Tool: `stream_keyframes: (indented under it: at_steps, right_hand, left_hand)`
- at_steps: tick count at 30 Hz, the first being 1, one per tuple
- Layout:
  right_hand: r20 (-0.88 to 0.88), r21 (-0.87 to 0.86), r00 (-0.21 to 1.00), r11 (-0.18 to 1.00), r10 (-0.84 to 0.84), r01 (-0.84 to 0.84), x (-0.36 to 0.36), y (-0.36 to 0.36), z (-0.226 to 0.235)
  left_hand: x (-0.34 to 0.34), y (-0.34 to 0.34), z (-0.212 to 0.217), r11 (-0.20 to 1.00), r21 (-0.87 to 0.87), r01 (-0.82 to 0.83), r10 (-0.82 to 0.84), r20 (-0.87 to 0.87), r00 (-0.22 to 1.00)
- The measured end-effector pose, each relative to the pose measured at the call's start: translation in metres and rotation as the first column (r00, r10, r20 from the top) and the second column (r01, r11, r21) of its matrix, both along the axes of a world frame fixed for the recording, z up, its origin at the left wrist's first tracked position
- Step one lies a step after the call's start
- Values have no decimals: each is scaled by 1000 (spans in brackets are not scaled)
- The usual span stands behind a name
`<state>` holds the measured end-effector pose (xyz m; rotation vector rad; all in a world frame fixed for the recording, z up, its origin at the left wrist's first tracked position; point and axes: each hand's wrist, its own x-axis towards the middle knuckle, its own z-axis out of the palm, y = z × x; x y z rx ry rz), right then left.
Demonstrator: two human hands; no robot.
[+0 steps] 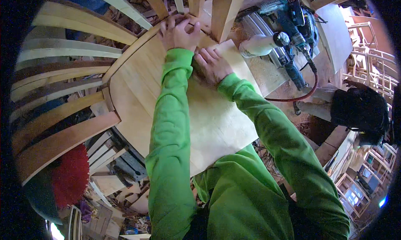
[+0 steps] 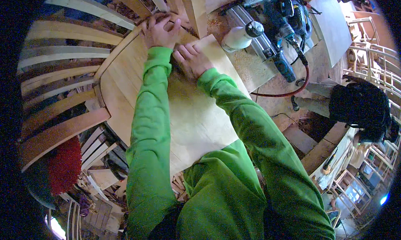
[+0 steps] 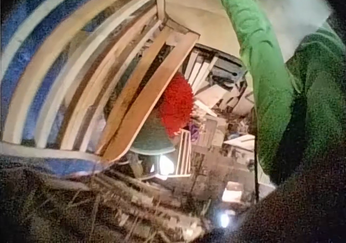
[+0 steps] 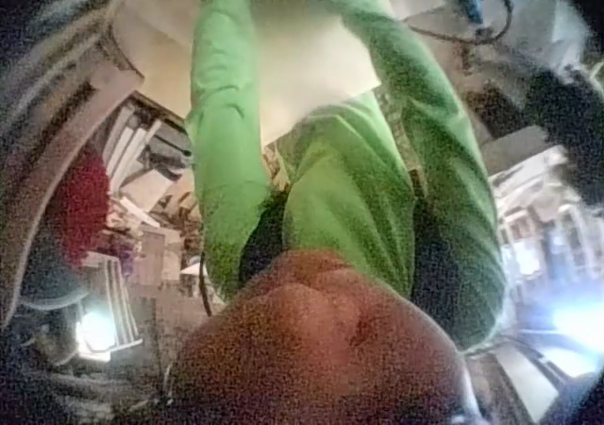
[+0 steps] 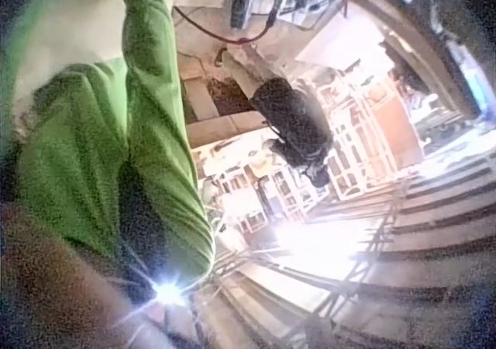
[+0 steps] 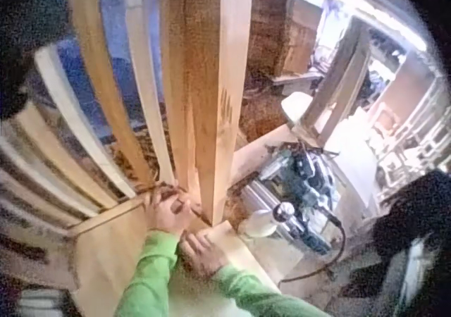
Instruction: Applying glue and using a pneumatic nail gun to assemble wooden chair components.
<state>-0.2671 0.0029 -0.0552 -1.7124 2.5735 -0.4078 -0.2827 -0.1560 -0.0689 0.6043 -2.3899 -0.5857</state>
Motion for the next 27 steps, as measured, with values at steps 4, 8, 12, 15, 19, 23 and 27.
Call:
stream_keyframes:
  at_steps: [4, 8, 12, 15, 19, 23, 27]
  right_hand:
    - [-73, -13, 997, 1000, 11, -11, -5, 8, -9]
    - [23, -26, 1000, 1000, -15, 16, 1, 0, 6]
    - [-17, -57, 1000, 998, -19, 18, 1, 0, 6]
    - [-19, -61, 999, 998, -31, 30, 3, -1, 9]
    - [-152, -106, 988, 994, -4, -12, -5, 7, -14]
    - [-2, 20, 1000, 1000, -1, 1, 0, 1, -2]
    - [-1, 19, 1000, 1000, -1, 1, -5, 6, -12]
  left_hand:
    - [-3, 5, -1, 1000, 1, -1, 1, 27, 1000]
    - [5, 3, 5, 999, -35, 16, -15, 30, 999]
    - [4, 2, 6, 998, -37, 47, -44, 91, 995]
    - [5, 4, 10, 998, -66, 12, -5, 105, 994]
    - [2, 9, 10, 1000, -17, 25, -22, 133, 991]
    - [4, 2, 0, 999, -4, 38, -37, 110, 993]
    - [4, 7, 8, 1000, -14, 26, -24, 128, 992]
